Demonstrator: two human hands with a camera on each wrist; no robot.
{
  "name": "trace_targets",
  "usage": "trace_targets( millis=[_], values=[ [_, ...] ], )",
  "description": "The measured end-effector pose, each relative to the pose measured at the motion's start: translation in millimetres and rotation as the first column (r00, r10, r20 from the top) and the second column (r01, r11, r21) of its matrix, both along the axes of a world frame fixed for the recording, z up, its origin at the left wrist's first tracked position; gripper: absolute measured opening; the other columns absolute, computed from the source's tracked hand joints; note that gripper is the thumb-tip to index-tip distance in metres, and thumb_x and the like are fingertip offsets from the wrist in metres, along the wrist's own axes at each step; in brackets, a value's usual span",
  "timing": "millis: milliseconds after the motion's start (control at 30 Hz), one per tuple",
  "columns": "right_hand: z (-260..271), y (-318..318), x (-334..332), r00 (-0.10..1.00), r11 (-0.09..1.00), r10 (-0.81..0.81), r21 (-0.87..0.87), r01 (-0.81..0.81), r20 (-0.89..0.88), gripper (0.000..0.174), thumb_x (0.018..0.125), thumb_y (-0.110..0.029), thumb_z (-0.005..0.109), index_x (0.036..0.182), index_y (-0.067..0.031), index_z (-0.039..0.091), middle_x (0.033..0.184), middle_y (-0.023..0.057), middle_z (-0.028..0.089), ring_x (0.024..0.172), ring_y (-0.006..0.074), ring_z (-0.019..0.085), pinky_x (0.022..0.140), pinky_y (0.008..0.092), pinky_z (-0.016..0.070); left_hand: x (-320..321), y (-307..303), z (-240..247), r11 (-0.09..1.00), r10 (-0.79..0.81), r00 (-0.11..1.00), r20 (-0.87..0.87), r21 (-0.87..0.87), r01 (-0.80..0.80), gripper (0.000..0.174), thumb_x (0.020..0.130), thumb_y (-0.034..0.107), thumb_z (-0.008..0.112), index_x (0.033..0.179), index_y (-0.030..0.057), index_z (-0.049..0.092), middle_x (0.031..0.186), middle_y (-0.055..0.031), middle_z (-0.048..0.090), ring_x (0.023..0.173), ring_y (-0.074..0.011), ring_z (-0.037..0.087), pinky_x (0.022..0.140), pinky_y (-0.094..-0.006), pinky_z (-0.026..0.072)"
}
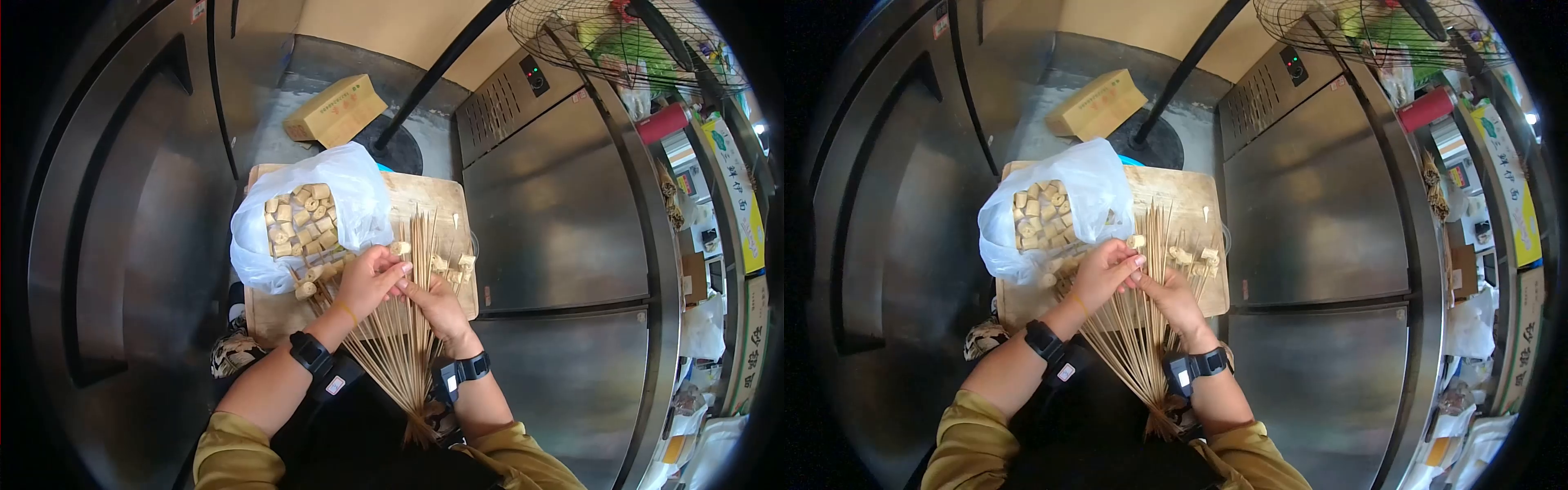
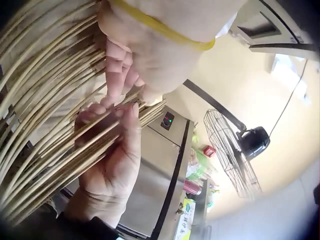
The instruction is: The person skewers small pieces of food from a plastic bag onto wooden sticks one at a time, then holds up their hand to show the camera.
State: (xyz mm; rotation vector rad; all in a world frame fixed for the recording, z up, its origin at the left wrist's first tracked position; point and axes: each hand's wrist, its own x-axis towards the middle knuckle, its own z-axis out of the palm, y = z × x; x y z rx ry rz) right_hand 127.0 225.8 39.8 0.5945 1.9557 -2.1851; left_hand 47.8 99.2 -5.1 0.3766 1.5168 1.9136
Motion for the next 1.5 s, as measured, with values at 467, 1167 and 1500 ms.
trace_targets(
  millis=[467,1167,1500],
  values=[
    [0,13,10,0.995,0.944,-0.045,-0.329,0.013,-0.089,0.007,0.091,-0.012,0.054,0.091,-0.005,0.055,0.069,0.0032,0.058,0.058,0.0108,0.053,0.056,0.0233,0.0429,2,4,-4,0.986,0.102,0.994,-0.037,-0.131,-0.106,0.015,0.086,0.013,0.061,0.079,0.0,0.06,0.068,-0.0032,0.062,0.054,-0.0086,0.059,0.046,-0.0206,0.0446],
    [-10,10,-16,0.999,0.853,0.045,-0.521,-0.028,0.02,0.022,0.091,-0.021,0.054,0.088,-0.0002,0.061,0.097,0.013,0.062,0.089,0.0223,0.06,0.082,0.0331,0.0486,-67,-83,15,0.722,0.37,0.738,-0.564,-0.326,-0.61,0.015,0.079,0.012,0.065,0.072,0.0002,0.059,0.064,-0.0116,0.058,0.058,-0.0252,0.056,0.056,-0.034,0.0431],
    [-21,11,-17,0.997,0.866,0.003,-0.499,0.039,0.083,0.016,0.089,-0.017,0.06,0.092,-0.0023,0.066,0.074,-0.0003,0.061,0.064,0.007,0.054,0.059,0.0194,0.0436,-80,-101,-9,0.371,-0.212,0.605,-0.768,-0.636,-0.677,0.021,0.072,0.005,0.066,0.093,0.0067,0.064,0.095,-0.0144,0.065,0.089,-0.0328,0.062,0.076,-0.041,0.0484]
  ],
)
